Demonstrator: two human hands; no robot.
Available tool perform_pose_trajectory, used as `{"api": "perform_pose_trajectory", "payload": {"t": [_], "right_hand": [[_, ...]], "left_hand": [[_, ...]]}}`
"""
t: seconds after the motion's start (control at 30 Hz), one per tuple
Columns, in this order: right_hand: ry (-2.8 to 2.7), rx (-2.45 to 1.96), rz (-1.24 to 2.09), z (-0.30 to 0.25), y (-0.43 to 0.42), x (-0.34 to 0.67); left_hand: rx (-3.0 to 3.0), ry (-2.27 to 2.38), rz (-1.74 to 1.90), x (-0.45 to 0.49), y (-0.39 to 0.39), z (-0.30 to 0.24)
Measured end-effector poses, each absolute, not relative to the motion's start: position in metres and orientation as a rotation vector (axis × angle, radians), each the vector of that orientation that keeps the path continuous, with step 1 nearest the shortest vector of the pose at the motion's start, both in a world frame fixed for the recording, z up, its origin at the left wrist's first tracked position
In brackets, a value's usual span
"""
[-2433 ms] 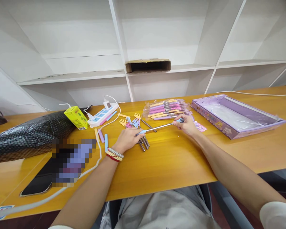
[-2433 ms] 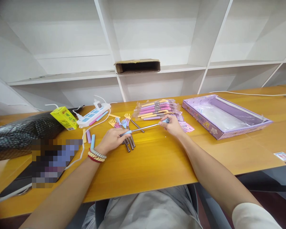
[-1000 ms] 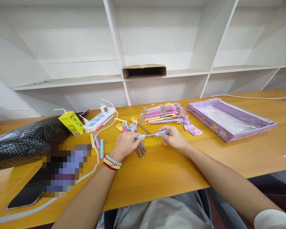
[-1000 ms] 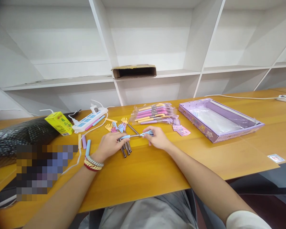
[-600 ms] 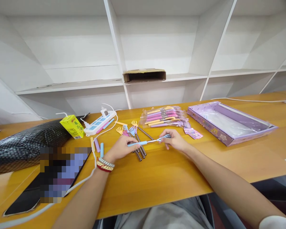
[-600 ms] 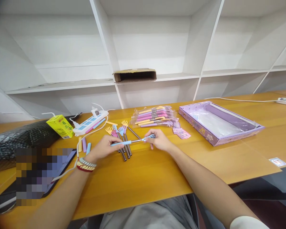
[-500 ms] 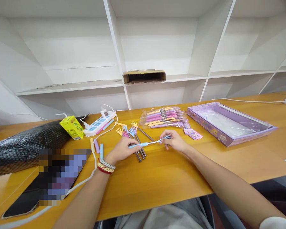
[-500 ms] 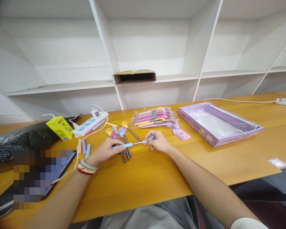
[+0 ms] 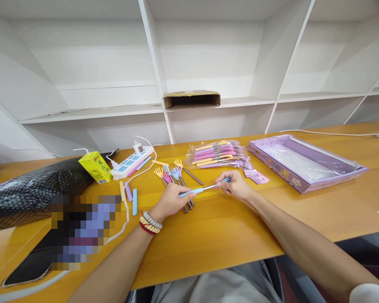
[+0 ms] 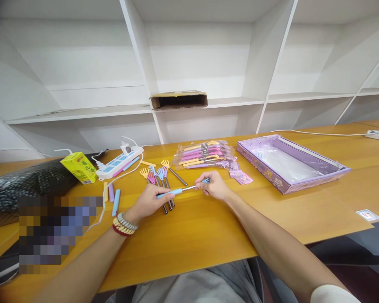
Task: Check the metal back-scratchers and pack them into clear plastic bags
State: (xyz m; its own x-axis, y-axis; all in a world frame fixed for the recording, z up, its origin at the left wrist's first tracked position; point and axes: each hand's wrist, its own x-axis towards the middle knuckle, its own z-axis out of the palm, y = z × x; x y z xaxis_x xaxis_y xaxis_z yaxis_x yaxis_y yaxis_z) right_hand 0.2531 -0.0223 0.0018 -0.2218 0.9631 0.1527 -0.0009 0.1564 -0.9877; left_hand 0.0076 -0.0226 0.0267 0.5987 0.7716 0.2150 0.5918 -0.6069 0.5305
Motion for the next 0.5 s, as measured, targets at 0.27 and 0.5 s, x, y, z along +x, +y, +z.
{"api": "perform_pose_trajectory", "payload": {"t": [0.27, 0.5], "right_hand": [[-1.414, -0.952, 1.267, 0.002, -0.023, 0.257], [-1.442, -0.942, 1.257, 0.000, -0.023, 0.257]], "left_hand": [[2.747, 1.039, 0.766, 0.015, -0.034, 0.025], [2.892, 0.974, 0.842, 0.015, -0.034, 0.020]]}}
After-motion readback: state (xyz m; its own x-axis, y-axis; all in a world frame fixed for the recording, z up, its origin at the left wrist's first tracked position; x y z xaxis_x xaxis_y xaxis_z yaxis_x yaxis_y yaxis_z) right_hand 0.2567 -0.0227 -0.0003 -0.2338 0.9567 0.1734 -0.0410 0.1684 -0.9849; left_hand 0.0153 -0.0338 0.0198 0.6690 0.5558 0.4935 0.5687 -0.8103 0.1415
